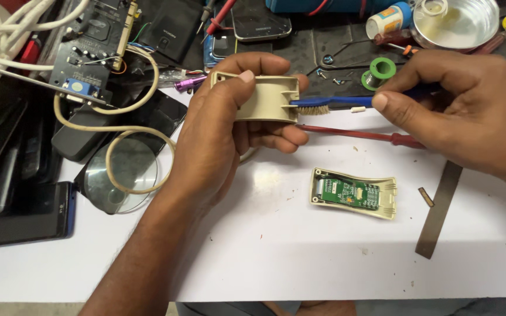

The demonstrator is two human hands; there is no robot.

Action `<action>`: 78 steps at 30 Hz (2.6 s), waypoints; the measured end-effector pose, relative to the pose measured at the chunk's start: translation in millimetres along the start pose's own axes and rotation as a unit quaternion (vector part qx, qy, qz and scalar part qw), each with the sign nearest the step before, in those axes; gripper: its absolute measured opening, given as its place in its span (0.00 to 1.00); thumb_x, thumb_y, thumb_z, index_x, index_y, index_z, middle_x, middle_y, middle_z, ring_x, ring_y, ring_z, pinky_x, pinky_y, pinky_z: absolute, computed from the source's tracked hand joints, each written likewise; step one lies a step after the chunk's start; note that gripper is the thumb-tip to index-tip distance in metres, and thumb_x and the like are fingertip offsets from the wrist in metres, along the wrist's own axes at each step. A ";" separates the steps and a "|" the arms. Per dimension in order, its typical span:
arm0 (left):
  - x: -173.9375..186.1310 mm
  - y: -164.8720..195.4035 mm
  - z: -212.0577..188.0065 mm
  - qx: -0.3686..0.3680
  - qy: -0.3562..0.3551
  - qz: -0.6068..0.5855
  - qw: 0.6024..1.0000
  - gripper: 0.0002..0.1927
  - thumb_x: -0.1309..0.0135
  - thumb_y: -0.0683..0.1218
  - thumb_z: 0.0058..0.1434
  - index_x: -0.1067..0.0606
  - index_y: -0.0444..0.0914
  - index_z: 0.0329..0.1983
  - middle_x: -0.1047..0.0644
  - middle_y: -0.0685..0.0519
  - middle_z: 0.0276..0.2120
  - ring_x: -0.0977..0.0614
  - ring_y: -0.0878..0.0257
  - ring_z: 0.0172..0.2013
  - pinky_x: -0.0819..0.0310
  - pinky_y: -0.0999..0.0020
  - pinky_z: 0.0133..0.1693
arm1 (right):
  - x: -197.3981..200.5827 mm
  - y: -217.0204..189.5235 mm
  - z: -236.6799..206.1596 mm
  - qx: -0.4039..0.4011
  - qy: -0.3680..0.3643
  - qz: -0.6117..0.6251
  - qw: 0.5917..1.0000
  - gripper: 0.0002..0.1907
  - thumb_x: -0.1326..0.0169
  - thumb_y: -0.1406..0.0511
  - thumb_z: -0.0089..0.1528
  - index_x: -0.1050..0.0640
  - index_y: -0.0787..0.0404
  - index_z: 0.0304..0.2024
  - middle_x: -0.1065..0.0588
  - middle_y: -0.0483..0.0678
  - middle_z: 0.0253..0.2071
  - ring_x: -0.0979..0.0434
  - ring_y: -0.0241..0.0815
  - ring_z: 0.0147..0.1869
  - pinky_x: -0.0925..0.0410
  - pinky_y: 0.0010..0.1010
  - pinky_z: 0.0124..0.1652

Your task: The person disassembles a beige corded telephone handset, cleans the interior of the plastic housing with a brush, and reassembles the handset. They use a screwdriver to open the case and a brush to remove debris before snapping the halves back together.

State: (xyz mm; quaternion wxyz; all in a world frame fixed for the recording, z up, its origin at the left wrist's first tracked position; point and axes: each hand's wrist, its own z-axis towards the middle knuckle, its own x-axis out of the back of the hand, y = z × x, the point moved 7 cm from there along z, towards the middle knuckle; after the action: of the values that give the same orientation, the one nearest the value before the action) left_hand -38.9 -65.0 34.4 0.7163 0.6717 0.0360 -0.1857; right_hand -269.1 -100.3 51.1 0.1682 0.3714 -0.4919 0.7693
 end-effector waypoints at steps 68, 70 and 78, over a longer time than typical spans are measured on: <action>-7.9 -17.4 -4.4 0.020 -0.030 -0.080 0.996 0.27 0.56 0.43 0.70 0.38 0.29 0.71 0.26 0.48 0.33 0.26 0.68 0.22 0.32 0.75 0.20 | 5.0 -8.1 -11.8 0.075 0.099 0.040 0.991 0.14 0.42 0.66 0.72 0.31 0.68 0.52 0.26 0.49 0.46 0.24 0.33 0.48 0.27 0.23 0.50; -9.0 -18.5 -3.4 0.019 -0.021 -0.060 0.998 0.25 0.58 0.44 0.72 0.38 0.29 0.70 0.26 0.49 0.33 0.28 0.69 0.20 0.35 0.75 0.18 | -0.8 -11.1 -13.0 0.077 0.089 0.065 0.991 0.13 0.40 0.67 0.71 0.28 0.69 0.51 0.25 0.49 0.42 0.23 0.32 0.43 0.27 0.22 0.45; -13.8 -16.8 -3.1 0.005 -0.048 -0.090 0.995 0.24 0.57 0.46 0.77 0.40 0.29 0.71 0.28 0.48 0.31 0.29 0.68 0.20 0.38 0.74 0.19 | -0.6 -19.7 -15.8 0.115 0.116 0.057 0.985 0.12 0.38 0.68 0.70 0.27 0.69 0.47 0.25 0.49 0.43 0.21 0.31 0.39 0.26 0.20 0.40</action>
State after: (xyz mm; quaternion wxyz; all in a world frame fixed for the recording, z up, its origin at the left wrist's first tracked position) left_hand -56.3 -59.4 22.3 0.6943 0.6594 0.0605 -0.2818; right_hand -262.8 -77.3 59.3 0.1366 0.2677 -0.3975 0.8670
